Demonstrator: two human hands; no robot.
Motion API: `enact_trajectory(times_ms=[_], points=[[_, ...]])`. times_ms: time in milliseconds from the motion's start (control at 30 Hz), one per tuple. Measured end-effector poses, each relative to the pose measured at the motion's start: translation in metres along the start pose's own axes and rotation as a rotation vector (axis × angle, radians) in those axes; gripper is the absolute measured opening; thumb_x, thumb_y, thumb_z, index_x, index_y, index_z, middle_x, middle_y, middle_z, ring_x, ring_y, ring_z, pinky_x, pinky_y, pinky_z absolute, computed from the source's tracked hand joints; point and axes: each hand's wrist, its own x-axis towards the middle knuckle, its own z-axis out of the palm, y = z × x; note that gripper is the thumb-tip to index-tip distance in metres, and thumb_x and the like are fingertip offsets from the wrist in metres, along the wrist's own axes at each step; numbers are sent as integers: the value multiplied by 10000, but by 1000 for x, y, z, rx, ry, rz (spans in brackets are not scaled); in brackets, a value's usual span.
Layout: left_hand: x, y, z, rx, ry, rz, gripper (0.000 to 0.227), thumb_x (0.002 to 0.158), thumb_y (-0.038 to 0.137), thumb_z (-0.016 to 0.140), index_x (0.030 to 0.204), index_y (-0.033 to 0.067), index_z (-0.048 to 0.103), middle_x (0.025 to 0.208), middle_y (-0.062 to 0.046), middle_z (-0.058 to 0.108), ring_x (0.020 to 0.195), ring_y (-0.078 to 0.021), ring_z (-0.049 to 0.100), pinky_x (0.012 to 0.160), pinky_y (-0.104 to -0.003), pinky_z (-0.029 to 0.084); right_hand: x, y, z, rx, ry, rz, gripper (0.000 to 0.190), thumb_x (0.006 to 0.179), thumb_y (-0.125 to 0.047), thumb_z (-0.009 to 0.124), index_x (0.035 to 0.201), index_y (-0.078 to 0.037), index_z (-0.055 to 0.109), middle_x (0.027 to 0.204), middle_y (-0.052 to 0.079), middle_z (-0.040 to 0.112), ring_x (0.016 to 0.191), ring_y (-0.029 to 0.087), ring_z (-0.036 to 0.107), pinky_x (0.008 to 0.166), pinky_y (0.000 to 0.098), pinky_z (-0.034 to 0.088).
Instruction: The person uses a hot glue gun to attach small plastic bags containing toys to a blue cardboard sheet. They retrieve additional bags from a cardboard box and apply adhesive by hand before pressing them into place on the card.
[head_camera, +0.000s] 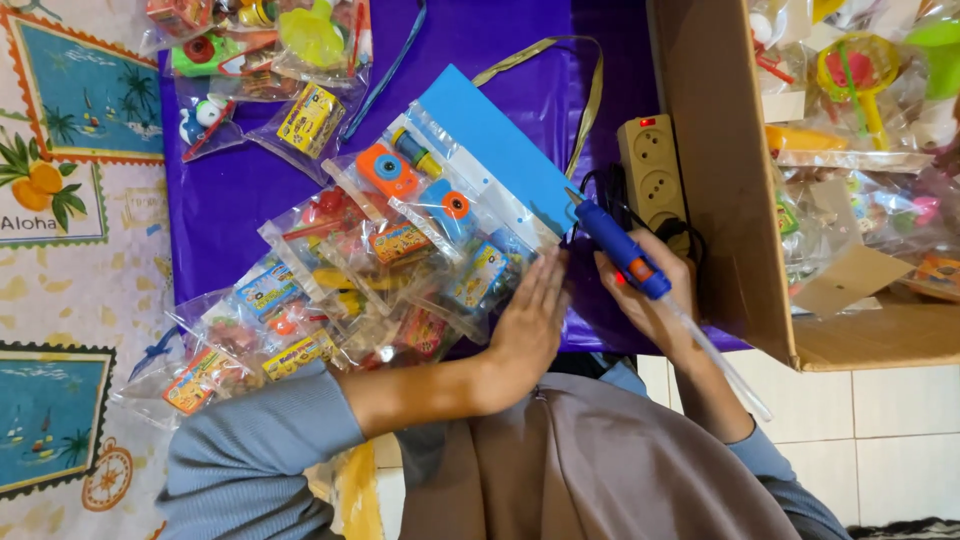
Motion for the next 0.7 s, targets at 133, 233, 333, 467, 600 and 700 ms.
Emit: enact_trajectory(times_ms=[133,233,333,467,600,700], points=[[20,17,25,-167,-256,41,509,1026,103,369,1512,-46,386,1575,-317,369,1530,-450,240,1288,-579,-43,15,-24,-9,57,-75,-186,104,867,-31,743,936,-71,676,828,164,671,728,337,652,699,360,515],[18,12,22,-328,-331,109,755,943,168,525,1602,16,191,1534,-376,364,1501,-498,255,1264,-603,-130,25,-10,-10,6,-178,-298,234,818,-47,803,1002,-67,659,978,132,690,866,366,676,776,415,523],[10,20,48,-472,-218,105,849,896,122,579,1605,-17,133,1624,-416,64,1548,-536,0,1273,-580,-60,33,-1,-5,-93,-287,-400,336,808,-110,800,1082,-32,620,1054,170,642,962,439,651,804,502,510],[-8,21,29,-445,310,118,497,908,66,451,1330,-181,536,1333,-431,540,1353,-568,457,1193,-639,225,36,-7,-2,-210,-323,-404,441,777,-123,843,1143,-26,615,1113,212,635,1060,490,646,870,540,524],[1,-4,-12,-175,346,-35,449,843,81,489,1198,-135,661,1226,-337,664,1253,-486,577,1133,-623,333,40,-2,-6,-103,-296,-383,348,844,-131,811,1095,-7,604,1073,217,648,1025,483,658,861,519,528],[9,-47,-56,67,-157,-30,423,923,80,544,1301,-98,602,1393,-409,529,1382,-540,439,1155,-685,238,42,-13,-2,-8,-286,-322,354,835,-159,849,1060,-20,613,1072,184,679,1012,450,666,856,486,520]])
